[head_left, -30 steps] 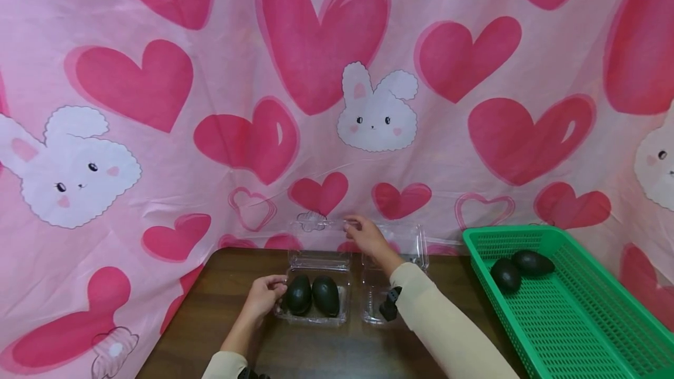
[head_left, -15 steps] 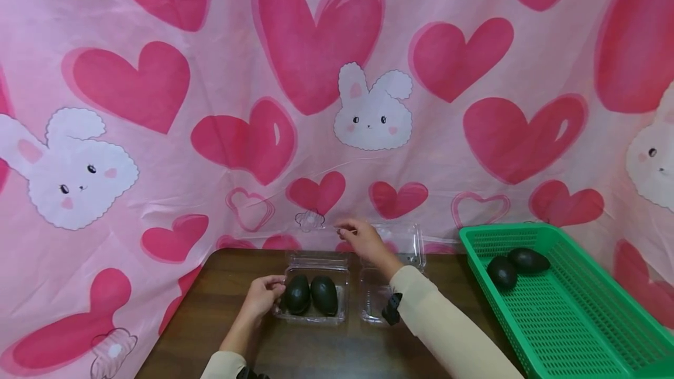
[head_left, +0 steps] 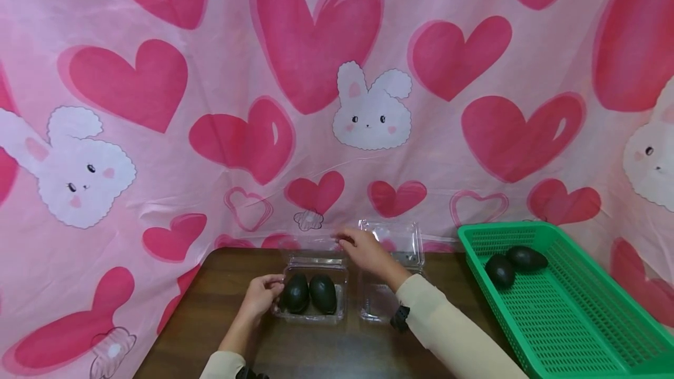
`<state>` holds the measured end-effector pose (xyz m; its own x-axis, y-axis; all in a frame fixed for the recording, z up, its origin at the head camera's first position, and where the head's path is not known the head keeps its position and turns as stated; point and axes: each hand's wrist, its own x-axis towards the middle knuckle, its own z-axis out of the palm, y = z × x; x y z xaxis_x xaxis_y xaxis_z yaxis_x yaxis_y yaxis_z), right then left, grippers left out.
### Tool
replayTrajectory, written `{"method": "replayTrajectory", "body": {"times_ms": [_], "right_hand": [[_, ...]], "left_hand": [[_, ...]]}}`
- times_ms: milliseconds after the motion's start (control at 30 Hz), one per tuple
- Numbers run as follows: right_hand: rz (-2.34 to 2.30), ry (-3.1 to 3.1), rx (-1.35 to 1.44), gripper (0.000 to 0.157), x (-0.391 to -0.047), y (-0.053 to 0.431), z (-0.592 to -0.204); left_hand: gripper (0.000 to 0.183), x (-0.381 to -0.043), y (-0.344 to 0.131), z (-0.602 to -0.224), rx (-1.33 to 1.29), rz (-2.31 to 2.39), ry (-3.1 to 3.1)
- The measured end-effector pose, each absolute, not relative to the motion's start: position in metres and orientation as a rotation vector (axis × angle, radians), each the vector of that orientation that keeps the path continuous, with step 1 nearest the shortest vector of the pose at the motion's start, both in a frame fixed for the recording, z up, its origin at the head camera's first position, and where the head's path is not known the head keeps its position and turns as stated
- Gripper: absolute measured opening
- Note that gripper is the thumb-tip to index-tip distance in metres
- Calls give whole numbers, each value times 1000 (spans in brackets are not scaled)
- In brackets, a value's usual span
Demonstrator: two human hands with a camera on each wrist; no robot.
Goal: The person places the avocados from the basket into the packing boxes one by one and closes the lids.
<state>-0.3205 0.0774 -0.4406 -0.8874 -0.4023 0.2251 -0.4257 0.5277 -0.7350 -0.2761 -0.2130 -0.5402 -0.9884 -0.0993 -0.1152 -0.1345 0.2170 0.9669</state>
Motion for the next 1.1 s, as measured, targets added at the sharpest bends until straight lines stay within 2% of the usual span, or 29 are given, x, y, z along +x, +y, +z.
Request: {"method": "replayTrajectory", "body": {"times_ms": [700, 900, 1100], "right_hand": [[1019, -2627, 1031, 31, -283, 81, -461], [1005, -2626, 1097, 32, -271, 83, -465], [951, -2613, 1154, 32, -264, 85, -470]], "left_hand": [[30, -269, -219, -533, -317, 1971, 2347], [47, -265, -222, -513, -384, 1919, 2335], [67, -257, -219, -497, -334, 1833, 2336]]}}
